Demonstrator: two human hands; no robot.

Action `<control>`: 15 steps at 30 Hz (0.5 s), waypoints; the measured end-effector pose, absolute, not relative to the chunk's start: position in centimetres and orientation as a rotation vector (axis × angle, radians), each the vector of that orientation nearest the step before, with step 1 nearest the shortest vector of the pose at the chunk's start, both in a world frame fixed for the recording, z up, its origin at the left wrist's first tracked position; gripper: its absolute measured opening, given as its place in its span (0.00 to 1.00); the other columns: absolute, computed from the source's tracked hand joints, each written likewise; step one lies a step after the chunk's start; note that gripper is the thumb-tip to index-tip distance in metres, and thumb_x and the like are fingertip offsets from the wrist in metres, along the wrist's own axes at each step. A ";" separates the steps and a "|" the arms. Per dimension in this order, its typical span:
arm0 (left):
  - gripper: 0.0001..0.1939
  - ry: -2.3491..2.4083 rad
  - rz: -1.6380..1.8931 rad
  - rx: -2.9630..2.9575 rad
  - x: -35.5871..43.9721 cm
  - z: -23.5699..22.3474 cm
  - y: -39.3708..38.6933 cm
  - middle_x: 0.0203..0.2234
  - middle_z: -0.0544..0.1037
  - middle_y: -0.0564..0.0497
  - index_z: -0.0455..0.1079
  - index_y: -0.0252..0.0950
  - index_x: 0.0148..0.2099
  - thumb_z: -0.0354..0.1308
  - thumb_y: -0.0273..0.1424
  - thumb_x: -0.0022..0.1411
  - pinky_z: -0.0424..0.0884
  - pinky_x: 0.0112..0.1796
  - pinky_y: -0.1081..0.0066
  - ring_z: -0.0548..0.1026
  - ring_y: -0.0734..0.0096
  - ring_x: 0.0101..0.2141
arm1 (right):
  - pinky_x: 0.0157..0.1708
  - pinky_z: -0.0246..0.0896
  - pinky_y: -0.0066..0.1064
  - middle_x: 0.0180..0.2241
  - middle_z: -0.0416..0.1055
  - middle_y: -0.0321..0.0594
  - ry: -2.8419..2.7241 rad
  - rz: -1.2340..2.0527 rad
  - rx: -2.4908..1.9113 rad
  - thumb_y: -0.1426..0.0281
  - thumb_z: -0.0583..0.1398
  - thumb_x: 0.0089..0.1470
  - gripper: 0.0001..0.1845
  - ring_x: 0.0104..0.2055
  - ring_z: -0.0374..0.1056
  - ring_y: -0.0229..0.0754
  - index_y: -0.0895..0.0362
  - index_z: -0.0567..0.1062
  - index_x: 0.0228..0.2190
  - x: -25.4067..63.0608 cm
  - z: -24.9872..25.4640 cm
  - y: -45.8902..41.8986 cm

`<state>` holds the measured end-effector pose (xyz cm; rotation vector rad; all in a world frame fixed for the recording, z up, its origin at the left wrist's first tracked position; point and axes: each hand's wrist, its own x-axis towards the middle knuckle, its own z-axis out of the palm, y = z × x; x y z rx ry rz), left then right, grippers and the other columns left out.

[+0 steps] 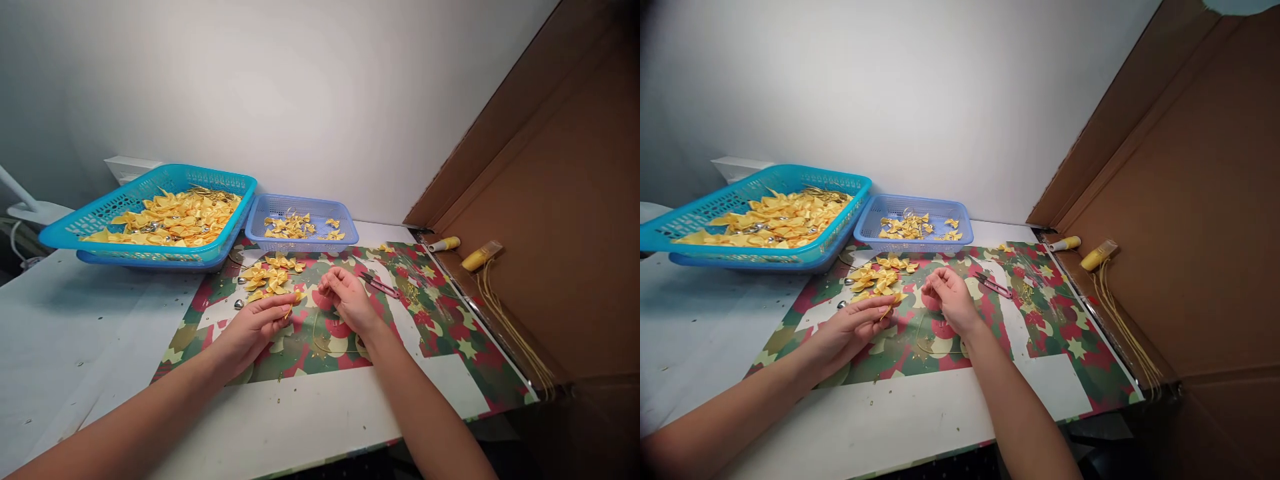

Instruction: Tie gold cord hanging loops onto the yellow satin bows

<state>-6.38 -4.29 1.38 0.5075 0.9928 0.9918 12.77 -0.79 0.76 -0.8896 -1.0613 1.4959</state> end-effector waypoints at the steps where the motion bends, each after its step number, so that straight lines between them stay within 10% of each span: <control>1: 0.10 0.987 0.999 0.491 -6.4 1.4 -4.3 0.38 0.83 0.46 0.82 0.34 0.34 0.68 0.17 0.48 0.77 0.32 0.82 0.77 0.77 0.29 | 0.37 0.61 0.29 0.26 0.67 0.32 -0.982 1.554 -0.848 0.56 0.71 0.43 0.21 0.31 0.63 0.35 0.55 0.70 0.27 12.7 0.8 -0.8; 15: 0.18 0.953 1.052 0.598 -6.4 1.1 -4.3 0.35 0.82 0.51 0.83 0.40 0.37 0.77 0.29 0.39 0.75 0.33 0.82 0.75 0.77 0.30 | 0.32 0.61 0.32 0.24 0.58 0.27 -0.983 1.731 -0.877 0.52 0.70 0.43 0.23 0.23 0.54 0.30 0.55 0.68 0.28 11.5 1.0 -2.1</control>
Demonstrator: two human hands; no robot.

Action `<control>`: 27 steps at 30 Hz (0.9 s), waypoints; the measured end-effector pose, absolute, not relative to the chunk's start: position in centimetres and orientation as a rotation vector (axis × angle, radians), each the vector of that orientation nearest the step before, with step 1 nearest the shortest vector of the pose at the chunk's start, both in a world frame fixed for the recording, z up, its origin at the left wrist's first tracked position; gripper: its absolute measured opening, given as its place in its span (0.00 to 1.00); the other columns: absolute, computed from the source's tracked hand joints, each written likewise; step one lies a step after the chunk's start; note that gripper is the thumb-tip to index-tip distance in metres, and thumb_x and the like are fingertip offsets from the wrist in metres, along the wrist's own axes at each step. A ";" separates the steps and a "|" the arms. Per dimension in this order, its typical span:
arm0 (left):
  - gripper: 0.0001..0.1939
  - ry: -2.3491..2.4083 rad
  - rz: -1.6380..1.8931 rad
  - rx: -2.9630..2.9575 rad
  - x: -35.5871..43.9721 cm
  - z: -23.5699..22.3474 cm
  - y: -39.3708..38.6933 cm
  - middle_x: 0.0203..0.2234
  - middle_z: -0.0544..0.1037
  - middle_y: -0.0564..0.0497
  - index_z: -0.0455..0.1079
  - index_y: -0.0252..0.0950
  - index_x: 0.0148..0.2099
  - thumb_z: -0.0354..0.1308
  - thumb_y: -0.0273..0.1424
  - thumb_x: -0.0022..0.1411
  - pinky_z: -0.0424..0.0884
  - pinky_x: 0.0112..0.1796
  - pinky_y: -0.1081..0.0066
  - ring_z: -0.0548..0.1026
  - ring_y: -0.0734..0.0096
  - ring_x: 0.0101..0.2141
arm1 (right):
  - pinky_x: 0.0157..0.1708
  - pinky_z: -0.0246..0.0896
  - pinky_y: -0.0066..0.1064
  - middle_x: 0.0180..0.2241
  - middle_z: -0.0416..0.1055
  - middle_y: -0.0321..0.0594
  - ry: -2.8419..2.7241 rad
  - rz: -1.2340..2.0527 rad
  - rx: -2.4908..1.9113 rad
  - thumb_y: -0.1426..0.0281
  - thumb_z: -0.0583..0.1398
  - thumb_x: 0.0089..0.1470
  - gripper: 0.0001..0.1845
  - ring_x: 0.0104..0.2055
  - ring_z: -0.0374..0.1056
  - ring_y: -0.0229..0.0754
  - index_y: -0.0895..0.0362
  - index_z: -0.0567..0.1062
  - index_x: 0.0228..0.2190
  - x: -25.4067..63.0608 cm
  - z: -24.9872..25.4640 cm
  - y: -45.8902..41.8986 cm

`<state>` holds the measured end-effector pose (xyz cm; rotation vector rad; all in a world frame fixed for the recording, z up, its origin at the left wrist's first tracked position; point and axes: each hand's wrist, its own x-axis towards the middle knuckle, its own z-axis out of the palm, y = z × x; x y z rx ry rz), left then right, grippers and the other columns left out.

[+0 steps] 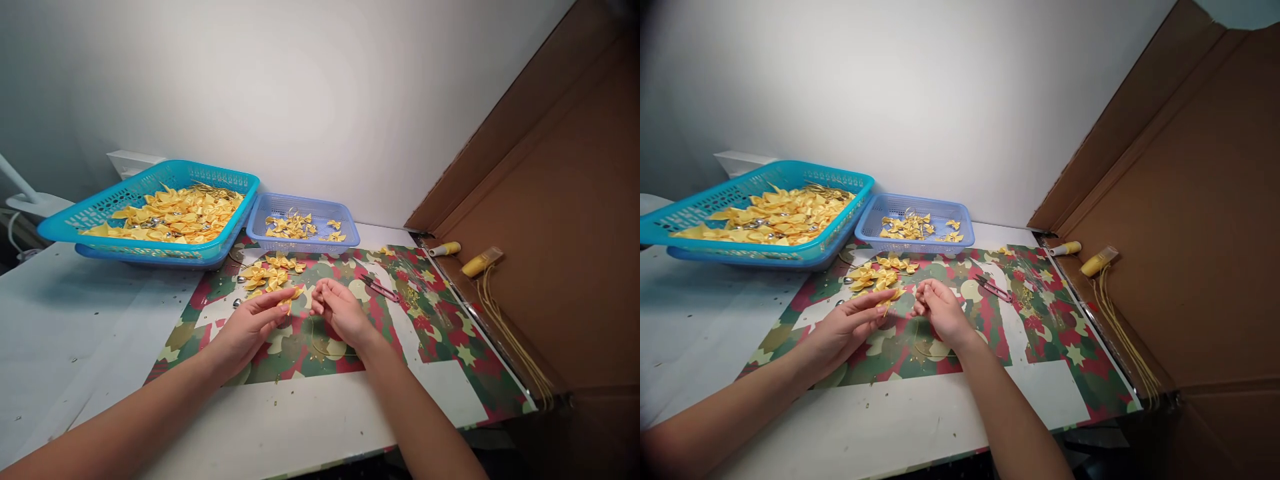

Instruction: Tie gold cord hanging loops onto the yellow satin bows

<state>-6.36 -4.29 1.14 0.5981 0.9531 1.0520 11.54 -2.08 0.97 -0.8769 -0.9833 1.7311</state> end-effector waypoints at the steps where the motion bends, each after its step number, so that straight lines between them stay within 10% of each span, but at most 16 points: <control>1: 0.19 0.949 1.064 0.605 -6.4 1.0 -4.2 0.33 0.82 0.51 0.83 0.40 0.37 0.77 0.31 0.39 0.74 0.33 0.81 0.74 0.77 0.30 | 0.33 0.61 0.32 0.24 0.57 0.27 -1.000 1.740 -0.869 0.51 0.69 0.43 0.24 0.23 0.53 0.30 0.55 0.68 0.28 11.3 0.9 -2.2; 10: 0.14 1.043 1.156 1.034 -6.3 1.4 -4.8 0.33 0.81 0.48 0.83 0.41 0.36 0.73 0.38 0.45 0.76 0.33 0.68 0.77 0.66 0.29 | 0.32 0.56 0.32 0.23 0.59 0.28 -1.183 1.625 -0.837 0.49 0.65 0.49 0.22 0.25 0.57 0.35 0.53 0.68 0.31 9.3 -0.1 -3.6; 27: 0.10 1.051 1.204 1.155 -6.7 1.1 -4.6 0.32 0.77 0.49 0.81 0.39 0.26 0.72 0.39 0.47 0.73 0.31 0.72 0.74 0.68 0.30 | 0.31 0.58 0.30 0.23 0.66 0.30 -0.994 1.819 -0.723 0.51 0.69 0.47 0.24 0.25 0.61 0.34 0.53 0.67 0.31 8.2 -0.4 -4.3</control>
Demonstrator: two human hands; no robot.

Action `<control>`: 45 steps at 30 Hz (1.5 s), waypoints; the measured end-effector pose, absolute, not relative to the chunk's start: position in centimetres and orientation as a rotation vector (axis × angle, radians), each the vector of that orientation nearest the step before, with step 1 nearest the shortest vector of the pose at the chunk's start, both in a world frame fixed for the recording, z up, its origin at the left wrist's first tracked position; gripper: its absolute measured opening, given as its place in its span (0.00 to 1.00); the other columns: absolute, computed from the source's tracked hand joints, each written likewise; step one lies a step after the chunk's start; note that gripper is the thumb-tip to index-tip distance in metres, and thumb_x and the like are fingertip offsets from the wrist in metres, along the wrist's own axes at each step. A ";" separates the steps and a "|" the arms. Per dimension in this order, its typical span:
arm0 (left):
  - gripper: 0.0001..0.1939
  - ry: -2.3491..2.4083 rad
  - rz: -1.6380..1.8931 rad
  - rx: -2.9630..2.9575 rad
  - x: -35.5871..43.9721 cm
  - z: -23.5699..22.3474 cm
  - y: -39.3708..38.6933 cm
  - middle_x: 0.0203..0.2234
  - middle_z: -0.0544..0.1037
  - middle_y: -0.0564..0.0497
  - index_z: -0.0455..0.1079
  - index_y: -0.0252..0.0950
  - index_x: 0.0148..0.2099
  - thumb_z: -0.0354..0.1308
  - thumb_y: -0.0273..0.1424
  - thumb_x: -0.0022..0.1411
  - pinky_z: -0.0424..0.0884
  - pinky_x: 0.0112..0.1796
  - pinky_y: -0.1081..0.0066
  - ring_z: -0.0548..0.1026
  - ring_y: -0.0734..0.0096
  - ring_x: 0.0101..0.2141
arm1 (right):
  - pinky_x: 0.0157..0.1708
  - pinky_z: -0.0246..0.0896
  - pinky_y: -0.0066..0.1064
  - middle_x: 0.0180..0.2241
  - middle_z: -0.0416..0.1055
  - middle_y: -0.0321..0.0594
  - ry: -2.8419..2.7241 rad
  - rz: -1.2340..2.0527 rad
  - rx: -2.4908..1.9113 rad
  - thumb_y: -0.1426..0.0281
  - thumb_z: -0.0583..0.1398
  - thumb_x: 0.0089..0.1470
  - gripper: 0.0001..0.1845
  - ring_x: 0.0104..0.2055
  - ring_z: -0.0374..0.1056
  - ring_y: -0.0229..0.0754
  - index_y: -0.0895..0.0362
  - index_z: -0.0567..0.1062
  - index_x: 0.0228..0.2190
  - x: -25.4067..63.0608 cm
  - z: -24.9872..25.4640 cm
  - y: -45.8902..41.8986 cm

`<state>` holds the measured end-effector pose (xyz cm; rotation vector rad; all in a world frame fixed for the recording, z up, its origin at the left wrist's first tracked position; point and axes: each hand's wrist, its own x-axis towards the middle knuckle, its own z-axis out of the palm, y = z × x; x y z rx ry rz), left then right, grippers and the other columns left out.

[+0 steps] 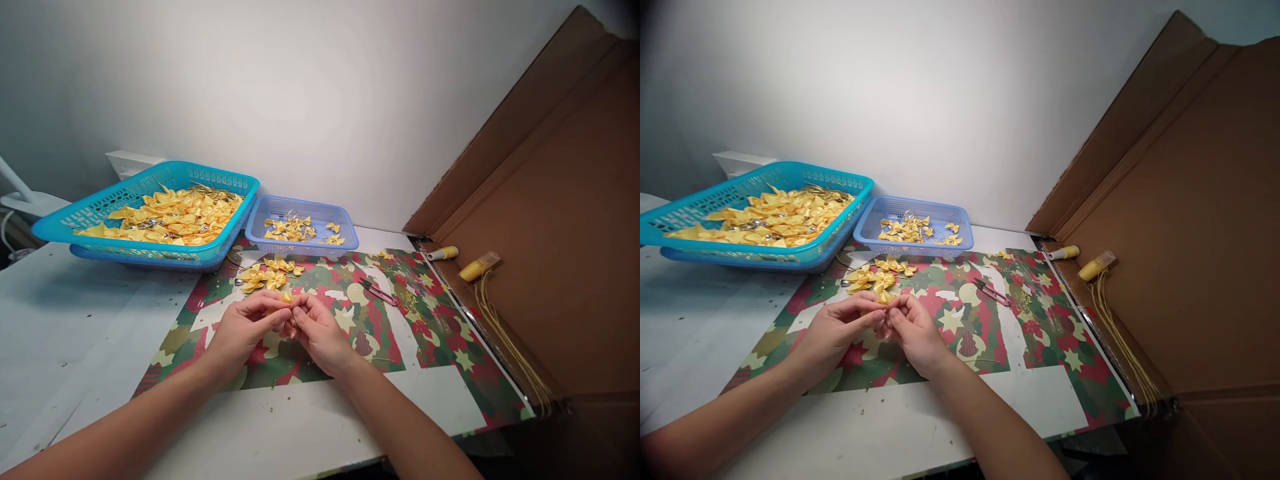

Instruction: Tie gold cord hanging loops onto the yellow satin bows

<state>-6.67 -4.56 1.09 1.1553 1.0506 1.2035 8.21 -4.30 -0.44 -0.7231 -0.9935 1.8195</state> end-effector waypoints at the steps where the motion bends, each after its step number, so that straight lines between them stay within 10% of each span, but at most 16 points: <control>1: 0.10 1.044 1.192 1.186 -6.8 1.1 -4.5 0.29 0.76 0.50 0.79 0.39 0.25 0.71 0.40 0.49 0.72 0.32 0.72 0.73 0.69 0.30 | 0.31 0.58 0.29 0.23 0.66 0.30 -0.990 1.820 -0.722 0.51 0.69 0.47 0.24 0.26 0.61 0.34 0.53 0.67 0.31 8.2 -0.5 -4.3; 8: 0.18 1.081 1.248 1.062 -7.5 0.8 -3.4 0.24 0.72 0.52 0.77 0.38 0.26 0.72 0.47 0.46 0.67 0.30 0.74 0.68 0.70 0.28 | 0.33 0.62 0.30 0.26 0.67 0.30 -1.208 1.864 -0.812 0.52 0.69 0.45 0.23 0.26 0.63 0.33 0.54 0.70 0.33 9.6 0.3 -3.7; 18: 0.13 1.077 1.193 1.105 -7.8 -0.5 -3.4 0.26 0.75 0.51 0.79 0.39 0.29 0.71 0.44 0.50 0.68 0.34 0.71 0.71 0.67 0.31 | 0.51 0.62 0.37 0.42 0.73 0.41 -1.613 1.302 -0.973 0.55 0.59 0.58 0.16 0.51 0.67 0.45 0.54 0.77 0.36 10.6 1.3 -3.3; 31: 0.19 0.992 1.463 0.766 -9.0 3.9 -2.7 0.26 0.75 0.54 0.79 0.35 0.24 0.80 0.39 0.30 0.68 0.27 0.81 0.65 0.80 0.26 | 0.37 0.65 0.31 0.37 0.75 0.37 -1.431 1.877 -0.947 0.51 0.68 0.47 0.26 0.32 0.70 0.35 0.54 0.72 0.41 11.5 1.1 -2.6; 38: 0.20 0.911 1.632 0.721 -10.8 5.1 -1.7 0.17 0.67 0.59 0.77 0.34 0.27 0.81 0.36 0.32 0.66 0.25 0.83 0.61 0.82 0.23 | 0.16 0.34 0.23 0.16 0.47 0.23 -1.504 2.260 -0.838 0.50 0.63 0.52 0.22 0.17 0.39 0.28 0.56 0.68 0.26 13.7 2.2 -2.0; 45: 0.19 0.793 1.778 0.707 -12.6 6.4 -0.9 0.17 0.67 0.59 0.74 0.31 0.27 0.80 0.31 0.36 0.67 0.24 0.84 0.63 0.83 0.22 | 0.17 0.31 0.24 0.17 0.42 0.23 -1.473 1.953 -1.070 0.45 0.56 0.55 0.26 0.18 0.33 0.30 0.53 0.58 0.23 18.8 2.7 -0.2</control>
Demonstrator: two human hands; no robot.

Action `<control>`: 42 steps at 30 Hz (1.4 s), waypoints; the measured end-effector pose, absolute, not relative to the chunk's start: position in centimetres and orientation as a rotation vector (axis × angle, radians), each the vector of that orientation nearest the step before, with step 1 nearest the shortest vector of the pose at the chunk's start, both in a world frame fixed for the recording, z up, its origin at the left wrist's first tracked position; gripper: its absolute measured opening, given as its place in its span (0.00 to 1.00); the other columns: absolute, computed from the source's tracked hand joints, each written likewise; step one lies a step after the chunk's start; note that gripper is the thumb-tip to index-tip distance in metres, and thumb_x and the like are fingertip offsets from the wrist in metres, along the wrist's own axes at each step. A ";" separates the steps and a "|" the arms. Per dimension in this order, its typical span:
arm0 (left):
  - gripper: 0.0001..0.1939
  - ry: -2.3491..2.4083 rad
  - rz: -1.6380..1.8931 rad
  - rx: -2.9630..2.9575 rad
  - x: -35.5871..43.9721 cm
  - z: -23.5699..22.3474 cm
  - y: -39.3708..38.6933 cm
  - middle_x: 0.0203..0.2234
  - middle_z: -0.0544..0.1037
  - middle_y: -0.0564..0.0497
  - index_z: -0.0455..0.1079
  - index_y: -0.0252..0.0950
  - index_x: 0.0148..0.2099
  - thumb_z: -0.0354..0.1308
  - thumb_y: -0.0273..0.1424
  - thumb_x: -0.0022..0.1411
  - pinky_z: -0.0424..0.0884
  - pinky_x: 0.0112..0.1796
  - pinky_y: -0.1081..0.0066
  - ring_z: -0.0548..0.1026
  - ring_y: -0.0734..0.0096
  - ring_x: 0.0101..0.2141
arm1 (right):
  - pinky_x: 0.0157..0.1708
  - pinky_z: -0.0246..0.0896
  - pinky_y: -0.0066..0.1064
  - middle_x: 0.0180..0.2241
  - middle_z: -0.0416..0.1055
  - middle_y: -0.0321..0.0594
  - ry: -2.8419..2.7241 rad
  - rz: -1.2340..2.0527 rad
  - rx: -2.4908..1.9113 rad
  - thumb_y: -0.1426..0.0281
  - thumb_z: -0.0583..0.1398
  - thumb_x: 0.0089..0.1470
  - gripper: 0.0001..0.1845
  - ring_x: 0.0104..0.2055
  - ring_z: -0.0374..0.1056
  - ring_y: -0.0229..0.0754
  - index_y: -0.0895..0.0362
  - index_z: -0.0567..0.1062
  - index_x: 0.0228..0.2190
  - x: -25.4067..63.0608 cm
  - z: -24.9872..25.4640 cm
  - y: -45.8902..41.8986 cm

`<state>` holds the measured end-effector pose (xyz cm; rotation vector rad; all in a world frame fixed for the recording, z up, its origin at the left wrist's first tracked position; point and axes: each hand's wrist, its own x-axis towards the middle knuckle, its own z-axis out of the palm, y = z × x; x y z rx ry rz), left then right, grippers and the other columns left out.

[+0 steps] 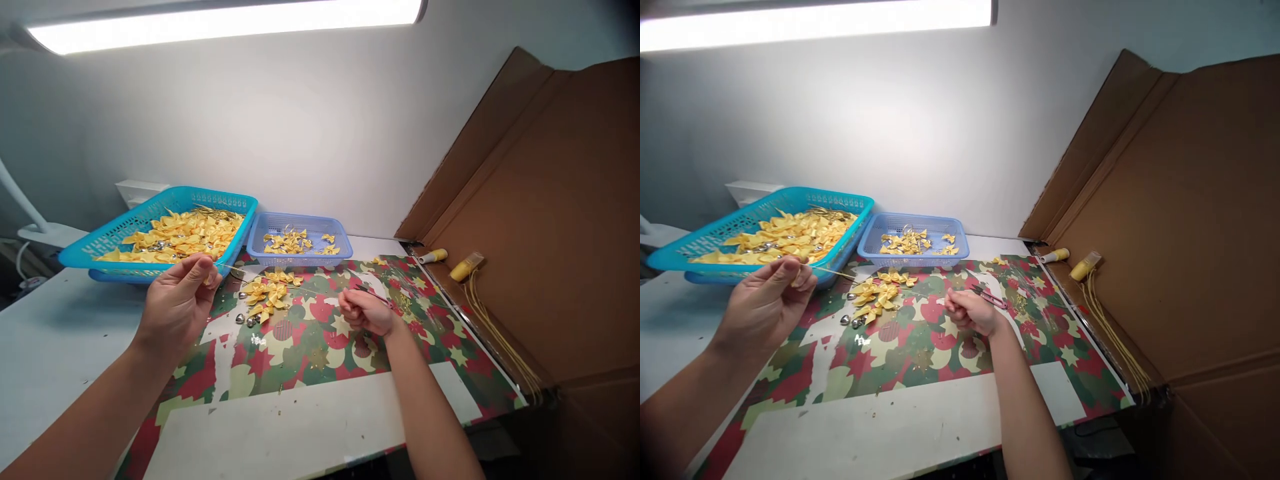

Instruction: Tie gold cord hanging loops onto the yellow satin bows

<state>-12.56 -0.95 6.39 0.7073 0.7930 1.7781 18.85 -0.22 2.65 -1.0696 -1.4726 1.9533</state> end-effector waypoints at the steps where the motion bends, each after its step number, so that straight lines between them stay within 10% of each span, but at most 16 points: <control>1: 0.21 0.792 1.793 0.704 -12.6 6.4 -0.9 0.16 0.67 0.60 0.74 0.31 0.26 0.81 0.32 0.33 0.67 0.23 0.84 0.63 0.83 0.22 | 0.17 0.31 0.24 0.17 0.43 0.23 -1.480 1.919 -1.100 0.46 0.58 0.54 0.27 0.18 0.34 0.30 0.54 0.58 0.22 19.4 2.7 -0.1; 13: 0.24 0.866 1.766 0.718 -12.0 6.5 -1.1 0.16 0.68 0.59 0.76 0.32 0.24 0.82 0.37 0.24 0.68 0.22 0.86 0.63 0.84 0.20 | 0.21 0.45 0.27 0.18 0.58 0.31 -1.513 1.145 -1.641 0.56 0.67 0.43 0.21 0.21 0.52 0.34 0.56 0.65 0.16 24.5 2.8 -0.4; 19: 0.20 0.959 1.577 0.869 -9.9 5.0 -2.3 0.24 0.73 0.54 0.78 0.34 0.22 0.80 0.39 0.29 0.69 0.24 0.83 0.67 0.80 0.24 | 0.34 0.59 0.34 0.37 0.73 0.46 -1.287 0.382 -1.434 0.60 0.60 0.53 0.14 0.39 0.66 0.46 0.57 0.77 0.34 19.7 4.9 -0.9; 28: 0.14 1.045 1.293 1.173 -8.1 1.7 -3.3 0.28 0.75 0.50 0.80 0.39 0.24 0.76 0.42 0.40 0.68 0.28 0.76 0.71 0.70 0.31 | 0.42 0.64 0.34 0.29 0.79 0.38 -1.698 0.803 -0.859 0.74 0.66 0.52 0.04 0.36 0.73 0.41 0.54 0.82 0.29 9.1 3.7 -4.8; 42: 0.11 1.090 1.206 1.262 -7.9 1.1 -3.6 0.29 0.75 0.50 0.80 0.40 0.24 0.73 0.41 0.45 0.68 0.33 0.74 0.72 0.67 0.34 | 0.41 0.65 0.32 0.30 0.78 0.38 -1.524 1.181 -0.993 0.70 0.60 0.49 0.06 0.37 0.72 0.42 0.56 0.78 0.27 9.2 3.1 -5.0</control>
